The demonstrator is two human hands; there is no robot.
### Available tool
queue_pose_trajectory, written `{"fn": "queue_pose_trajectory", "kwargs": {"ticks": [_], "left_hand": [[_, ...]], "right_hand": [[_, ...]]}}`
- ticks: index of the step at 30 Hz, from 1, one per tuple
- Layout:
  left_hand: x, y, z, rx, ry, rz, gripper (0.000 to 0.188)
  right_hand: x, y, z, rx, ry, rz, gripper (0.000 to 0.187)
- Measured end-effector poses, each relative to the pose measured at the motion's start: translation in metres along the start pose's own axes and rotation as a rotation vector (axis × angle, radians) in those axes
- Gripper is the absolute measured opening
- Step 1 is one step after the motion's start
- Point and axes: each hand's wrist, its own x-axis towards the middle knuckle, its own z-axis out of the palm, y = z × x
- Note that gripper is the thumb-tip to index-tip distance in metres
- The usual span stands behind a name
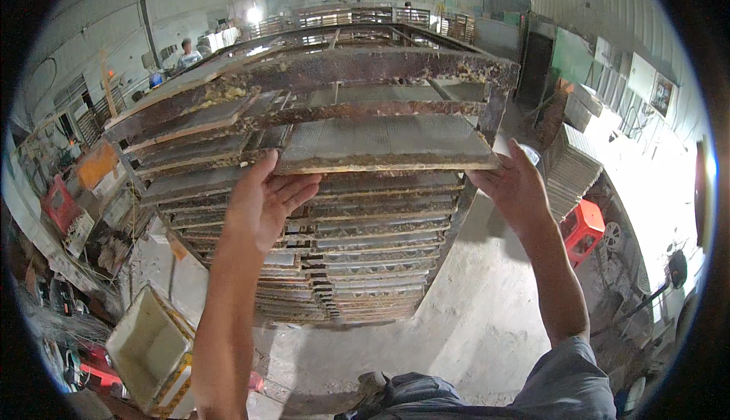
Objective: The person repeatedly picks up square ceramic tiles from a nearby table and places them onto a multi-tiered metal drying rack. The person handles the tiles one at a time, moving between the table and the rack throughout the clip.
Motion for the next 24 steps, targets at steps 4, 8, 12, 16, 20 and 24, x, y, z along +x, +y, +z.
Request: {"fn": "queue_pose_trajectory", "kwargs": {"ticks": [4,8,12,16,20,24], "left_hand": [[-0.01,-0.001,0.001,0.058,0.009,0.068,0.025],[0.006,-0.012,0.014,0.057,0.073,0.11,0.018],[0.026,-0.013,0.011,0.172,0.085,0.066,0.013],[0.037,-0.015,0.015,0.097,0.175,0.078,0.02],[0.052,-0.016,0.021,0.14,0.222,0.104,0.023],[0.07,-0.015,0.02,0.095,0.318,0.098,0.022]], "right_hand": [[-0.016,0.008,0.007,-0.139,-0.059,-0.108,0.029],[-0.004,0.012,0.001,-0.201,-0.046,-0.19,0.025],[0.021,0.018,-0.008,-0.143,-0.01,-0.172,0.027],[0.034,0.021,-0.008,-0.153,0.0,-0.199,0.031],[0.048,0.025,-0.016,-0.154,0.033,-0.222,0.035],[0.052,0.029,-0.007,-0.171,0.12,-0.231,0.034]]}}
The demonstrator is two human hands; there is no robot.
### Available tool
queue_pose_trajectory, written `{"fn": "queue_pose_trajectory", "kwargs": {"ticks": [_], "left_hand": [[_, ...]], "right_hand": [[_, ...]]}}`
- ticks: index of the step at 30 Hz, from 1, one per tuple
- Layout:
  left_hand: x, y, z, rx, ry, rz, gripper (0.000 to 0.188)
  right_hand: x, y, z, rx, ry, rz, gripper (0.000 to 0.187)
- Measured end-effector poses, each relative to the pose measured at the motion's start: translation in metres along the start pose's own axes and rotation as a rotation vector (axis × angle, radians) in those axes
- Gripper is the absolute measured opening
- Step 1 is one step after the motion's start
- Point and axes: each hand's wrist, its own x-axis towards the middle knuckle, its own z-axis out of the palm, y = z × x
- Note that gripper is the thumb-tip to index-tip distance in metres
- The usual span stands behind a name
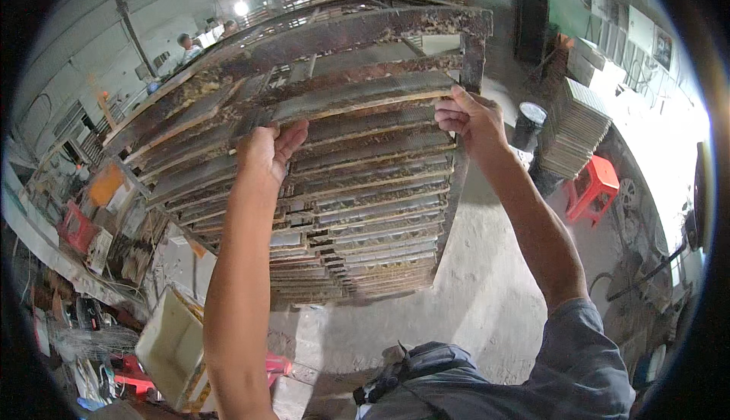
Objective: The person repeatedly picks up square ceramic tiles from a nearby table and places them onto a multi-tiered metal drying rack. The person handles the tiles one at a time, moving between the table and the rack throughout the clip.
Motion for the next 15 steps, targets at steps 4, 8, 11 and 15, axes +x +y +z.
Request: {"fn": "queue_pose_trajectory", "kwargs": {"ticks": [4,8,11,15], "left_hand": [[-0.002,0.002,0.002,0.09,-0.004,0.012,0.021],[-0.026,-0.009,-0.006,0.211,-0.028,-0.044,0.032],[-0.083,-0.021,-0.028,0.251,0.05,0.044,0.042],[-0.156,-0.102,-0.149,0.163,0.264,0.043,0.05]], "right_hand": [[0.008,0.004,-0.002,0.014,0.02,-0.013,0.038],[-0.01,0.001,-0.003,-0.048,0.006,0.041,0.048],[-0.046,0.015,-0.015,-0.299,-0.141,-0.004,0.047],[-0.099,0.116,-0.08,-0.4,-0.243,0.249,0.043]]}}
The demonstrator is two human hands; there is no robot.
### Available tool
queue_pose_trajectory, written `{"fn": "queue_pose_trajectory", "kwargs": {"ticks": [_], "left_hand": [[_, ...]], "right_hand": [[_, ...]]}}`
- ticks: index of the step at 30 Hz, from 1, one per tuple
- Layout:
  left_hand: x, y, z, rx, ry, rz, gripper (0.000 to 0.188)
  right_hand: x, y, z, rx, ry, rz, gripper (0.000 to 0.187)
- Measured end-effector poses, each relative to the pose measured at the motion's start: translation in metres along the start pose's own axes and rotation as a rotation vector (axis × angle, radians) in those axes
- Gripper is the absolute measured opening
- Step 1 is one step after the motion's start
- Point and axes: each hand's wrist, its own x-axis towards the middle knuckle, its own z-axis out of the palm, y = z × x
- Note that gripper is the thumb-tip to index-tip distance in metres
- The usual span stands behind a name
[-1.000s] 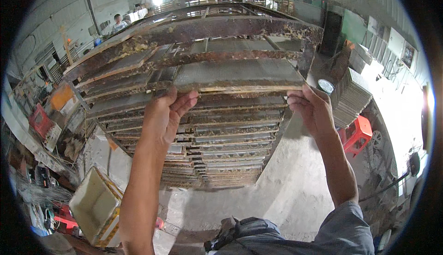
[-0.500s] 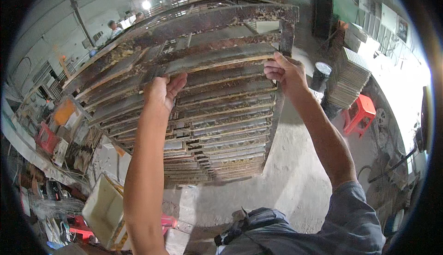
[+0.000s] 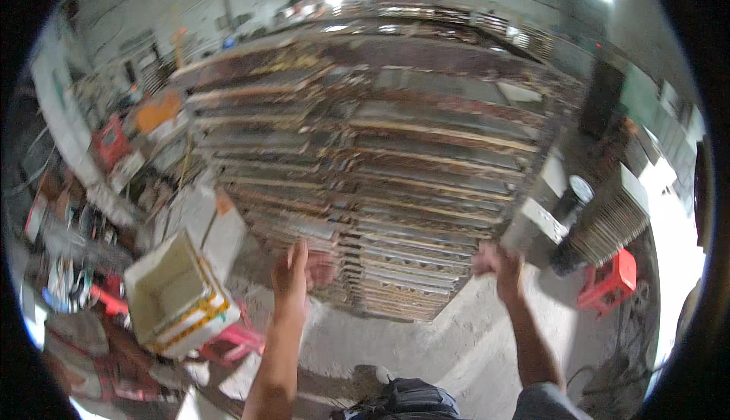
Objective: The person repeatedly picks up square ceramic tiles from a nearby table and places them onto a multi-tiered metal drying rack. The person handles the tiles one at a time, moving between the table and the rack throughout the clip.
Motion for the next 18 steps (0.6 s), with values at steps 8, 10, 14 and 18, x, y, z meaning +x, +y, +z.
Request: {"fn": "queue_pose_trajectory", "kwargs": {"ticks": [8,10,14,18], "left_hand": [[-0.321,-0.201,-0.25,-0.379,1.237,-0.474,0.027],[-0.379,-0.194,-0.246,-0.172,1.427,-0.499,0.028],[-0.414,-0.189,-0.207,-0.442,1.558,-0.306,0.025],[-0.352,-0.181,-0.181,-0.425,1.331,-0.209,0.018]], "right_hand": [[-0.246,0.386,-0.14,-0.412,-0.617,1.209,0.024],[-0.246,0.375,-0.122,-0.496,-0.598,1.35,0.02],[-0.198,0.366,-0.088,-0.545,-0.588,1.248,0.014],[-0.088,0.341,-0.045,-0.396,-0.458,1.026,0.014]]}}
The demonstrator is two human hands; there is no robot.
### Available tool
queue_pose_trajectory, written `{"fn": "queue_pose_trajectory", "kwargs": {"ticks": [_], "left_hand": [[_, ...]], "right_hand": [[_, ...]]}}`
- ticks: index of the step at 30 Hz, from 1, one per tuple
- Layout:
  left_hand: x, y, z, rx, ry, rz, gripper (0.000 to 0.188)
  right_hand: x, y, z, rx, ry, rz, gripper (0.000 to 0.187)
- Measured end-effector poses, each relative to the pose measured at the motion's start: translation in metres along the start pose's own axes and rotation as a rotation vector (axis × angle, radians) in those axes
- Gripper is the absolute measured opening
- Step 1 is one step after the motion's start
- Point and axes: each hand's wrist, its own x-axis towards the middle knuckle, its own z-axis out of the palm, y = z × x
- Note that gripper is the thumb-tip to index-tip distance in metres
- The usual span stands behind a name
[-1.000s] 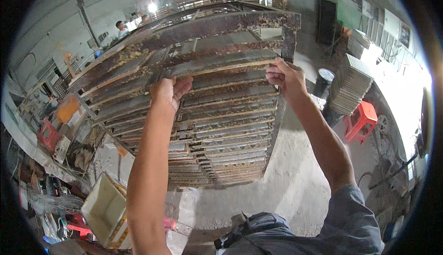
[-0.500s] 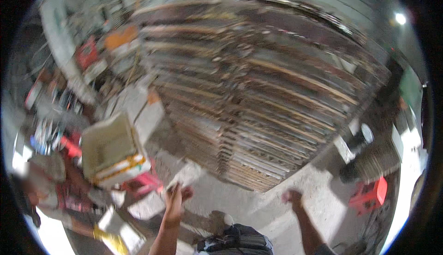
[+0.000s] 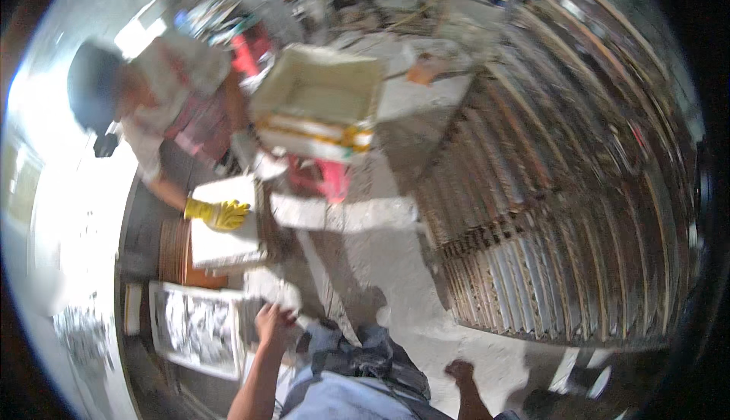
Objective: The person repeatedly picks up square ceramic tiles from a nearby table and places them onto a multi-tiered metal drying rack. The person handles the tiles one at a time, moving between the table and the rack throughout the clip.
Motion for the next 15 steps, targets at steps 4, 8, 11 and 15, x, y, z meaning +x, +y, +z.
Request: {"fn": "queue_pose_trajectory", "kwargs": {"ticks": [4,8,11,15], "left_hand": [[0.019,-0.013,0.021,0.168,-0.163,0.024,0.033],[0.013,0.011,-0.009,0.045,-0.159,0.003,0.031],[0.024,0.015,-0.062,-0.038,-0.021,-0.02,0.029],[0.039,0.027,-0.141,-0.142,0.139,-0.013,0.025]], "right_hand": [[-0.023,-0.152,0.044,0.223,0.036,-0.294,0.014],[-0.066,-0.202,0.116,0.241,-0.01,-0.467,0.008],[-0.082,-0.176,0.164,0.01,-0.188,-0.425,0.011],[-0.057,-0.1,0.186,-0.477,-0.406,-0.157,0.012]]}}
